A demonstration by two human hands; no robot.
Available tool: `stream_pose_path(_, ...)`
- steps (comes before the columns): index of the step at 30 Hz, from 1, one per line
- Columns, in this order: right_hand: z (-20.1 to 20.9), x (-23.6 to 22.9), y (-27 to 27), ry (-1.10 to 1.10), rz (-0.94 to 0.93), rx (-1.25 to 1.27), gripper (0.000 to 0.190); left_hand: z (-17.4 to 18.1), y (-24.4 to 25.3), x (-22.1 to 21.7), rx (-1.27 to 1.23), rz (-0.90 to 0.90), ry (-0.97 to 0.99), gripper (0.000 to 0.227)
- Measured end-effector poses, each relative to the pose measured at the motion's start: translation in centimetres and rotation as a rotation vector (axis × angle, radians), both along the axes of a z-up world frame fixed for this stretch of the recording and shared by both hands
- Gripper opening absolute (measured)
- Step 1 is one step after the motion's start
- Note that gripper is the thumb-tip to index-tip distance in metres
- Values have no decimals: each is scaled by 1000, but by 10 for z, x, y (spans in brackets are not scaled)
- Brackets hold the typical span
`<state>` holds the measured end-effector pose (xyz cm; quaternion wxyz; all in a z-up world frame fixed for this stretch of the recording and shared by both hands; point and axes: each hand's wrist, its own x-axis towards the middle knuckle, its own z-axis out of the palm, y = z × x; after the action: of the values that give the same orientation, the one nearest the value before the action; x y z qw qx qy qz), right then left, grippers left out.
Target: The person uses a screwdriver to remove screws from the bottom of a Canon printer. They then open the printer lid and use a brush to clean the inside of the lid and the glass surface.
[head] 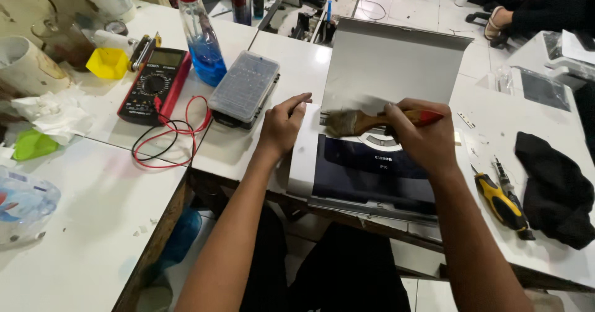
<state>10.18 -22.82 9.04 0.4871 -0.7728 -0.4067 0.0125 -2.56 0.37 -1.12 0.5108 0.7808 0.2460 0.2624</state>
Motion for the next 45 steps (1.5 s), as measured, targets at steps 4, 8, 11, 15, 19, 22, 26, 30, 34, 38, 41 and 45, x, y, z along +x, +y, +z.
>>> stream_pose_path(4, 15, 1, -22, 126, 126, -96, 30, -1, 4, 4, 31, 0, -13, 43)
stream_pose_path(8, 3, 16, -35, 0, -127, -50, 29, -5, 2, 4, 53, -12, -39, 42)
stream_pose_path(11, 7, 4, -56, 41, -7, -107, 29, -5, 6, 8, 56, -29, -43, 42)
stream_pose_path(15, -7, -1, -93, 104, -273, -42, 27, -7, 5, 11, 71, -33, -48, 43)
stream_pose_path(19, -15, -21, -120, -37, -346, 32, 27, -9, 3, 11, 72, -21, -50, 41)
stream_pose_path(22, -30, -32, -125, 24, -329, 73, 19, -9, 5, 13, 88, -22, -53, 41)
stream_pose_path(26, -31, -41, -137, -109, -429, 39, 20, -13, 3, 12, 109, -14, -70, 40)
stream_pose_path(30, -16, -63, -126, -347, -223, 83, 21, 1, 0, 13, 83, -3, -34, 41)
stream_pose_path(34, -36, -24, -131, -297, -333, 165, 17, -7, 0, 12, 73, -9, -77, 39)
stream_pose_path(38, -23, -78, -90, -137, -101, 169, 14, -5, -2, 11, 65, -6, -62, 39)
stream_pose_path(41, -19, -57, -80, -294, -177, 166, 16, -5, -5, 11, 64, 10, -69, 39)
stream_pose_path(45, -15, -67, -63, -235, -23, 199, 8, -6, 1, 15, 71, 4, -79, 39)
